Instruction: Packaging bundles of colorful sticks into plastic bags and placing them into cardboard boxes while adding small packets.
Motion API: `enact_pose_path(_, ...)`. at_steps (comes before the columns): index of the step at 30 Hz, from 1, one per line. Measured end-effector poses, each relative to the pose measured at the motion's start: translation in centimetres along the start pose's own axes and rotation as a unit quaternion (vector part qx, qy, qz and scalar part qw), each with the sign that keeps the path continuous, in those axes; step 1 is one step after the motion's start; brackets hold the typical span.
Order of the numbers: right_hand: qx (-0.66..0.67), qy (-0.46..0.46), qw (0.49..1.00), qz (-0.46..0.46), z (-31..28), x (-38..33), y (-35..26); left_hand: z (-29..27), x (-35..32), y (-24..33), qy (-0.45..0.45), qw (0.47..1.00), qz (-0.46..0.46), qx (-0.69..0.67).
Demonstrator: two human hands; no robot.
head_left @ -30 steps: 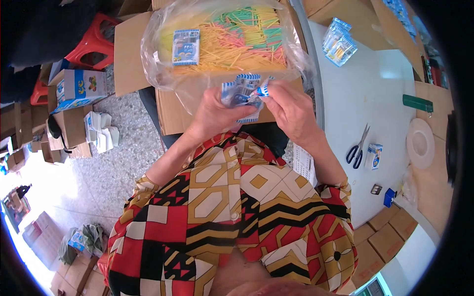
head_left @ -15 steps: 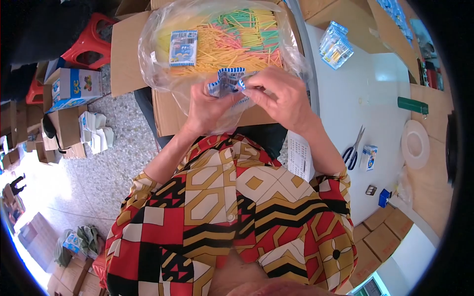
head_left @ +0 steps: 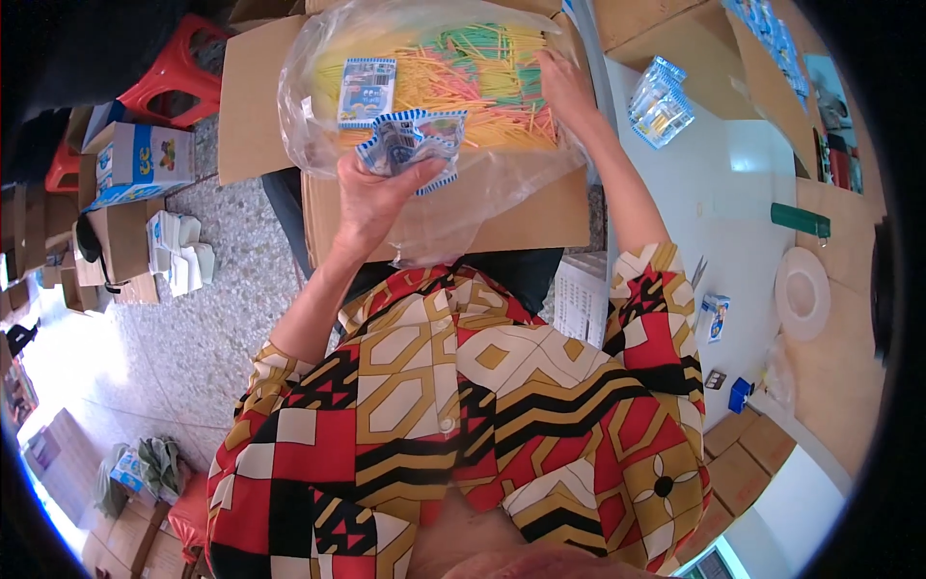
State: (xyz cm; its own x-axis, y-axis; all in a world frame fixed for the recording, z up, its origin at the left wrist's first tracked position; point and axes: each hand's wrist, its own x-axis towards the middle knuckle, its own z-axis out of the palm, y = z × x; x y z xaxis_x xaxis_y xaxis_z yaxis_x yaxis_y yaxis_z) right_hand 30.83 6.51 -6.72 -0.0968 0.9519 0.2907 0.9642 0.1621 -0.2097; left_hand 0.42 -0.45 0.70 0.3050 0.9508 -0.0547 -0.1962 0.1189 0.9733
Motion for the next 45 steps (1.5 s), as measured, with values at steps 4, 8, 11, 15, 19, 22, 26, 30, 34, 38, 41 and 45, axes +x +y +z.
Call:
enact_pose_path(4, -0.102, -0.048, 0.994, 0.007, 1.3, 1.4, 0.3, -0.4, -0.3, 0.3, 0.006, 1.000, -0.007, 0.020)
enact_pose_path(8, -0.152, -0.101, 0.983, 0.004, 1.5, 2.3, 0.7, -0.5, -0.3, 0.5, 0.009, 1.000, -0.008, 0.014)
enact_pose_path(11, -0.150, -0.093, 0.984, -0.017, 1.7, 2.4, 1.0, -0.5, -0.2, 0.4, 0.007, 1.000, -0.010, 0.013)
enact_pose_path(15, -0.151, -0.072, 0.985, -0.047, 2.2, 2.3, 1.7, -0.2, -0.1, 0.3, -0.003, 1.000, -0.013, 0.001)
enact_pose_path(19, -0.161, -0.107, 0.980, -0.053, 2.2, 2.2, 1.9, -0.1, -0.2, 0.4, 0.002, 1.000, -0.017, 0.017)
enact_pose_path(22, -0.154, -0.092, 0.982, -0.062, 1.7, 2.0, 1.4, -0.1, -0.4, 0.6, -0.004, 1.000, -0.025, 0.015)
enact_pose_path(26, -0.144, -0.102, 0.983, -0.055, 1.0, 2.2, 1.2, 0.0, -0.6, 0.9, -0.009, 1.000, -0.021, 0.019)
enact_pose_path(30, -0.019, -0.044, 0.998, 0.037, 0.9, 2.3, 2.2, 0.3, -0.5, 0.8, -0.020, 0.999, -0.024, 0.026)
enact_pose_path(34, 0.103, -0.117, 0.985, 0.068, -3.7, 2.8, 0.9, 0.3, -0.6, 0.5, -0.018, 0.999, -0.022, 0.024)
enact_pose_path(38, 0.342, -0.303, 0.873, 0.172, -4.5, 1.0, 0.8, 0.5, -0.5, 0.2, -0.023, 0.999, -0.008, 0.040)
enact_pose_path(41, 0.337, -0.379, 0.841, 0.190, -3.7, -1.6, 0.1, 0.9, -0.5, 0.2, -0.032, 0.999, 0.000, 0.032)
enact_pose_path(45, 0.196, -0.356, 0.902, 0.148, -4.8, -2.5, -2.5, 1.3, -0.2, 1.0, -0.058, 0.997, 0.005, 0.047)
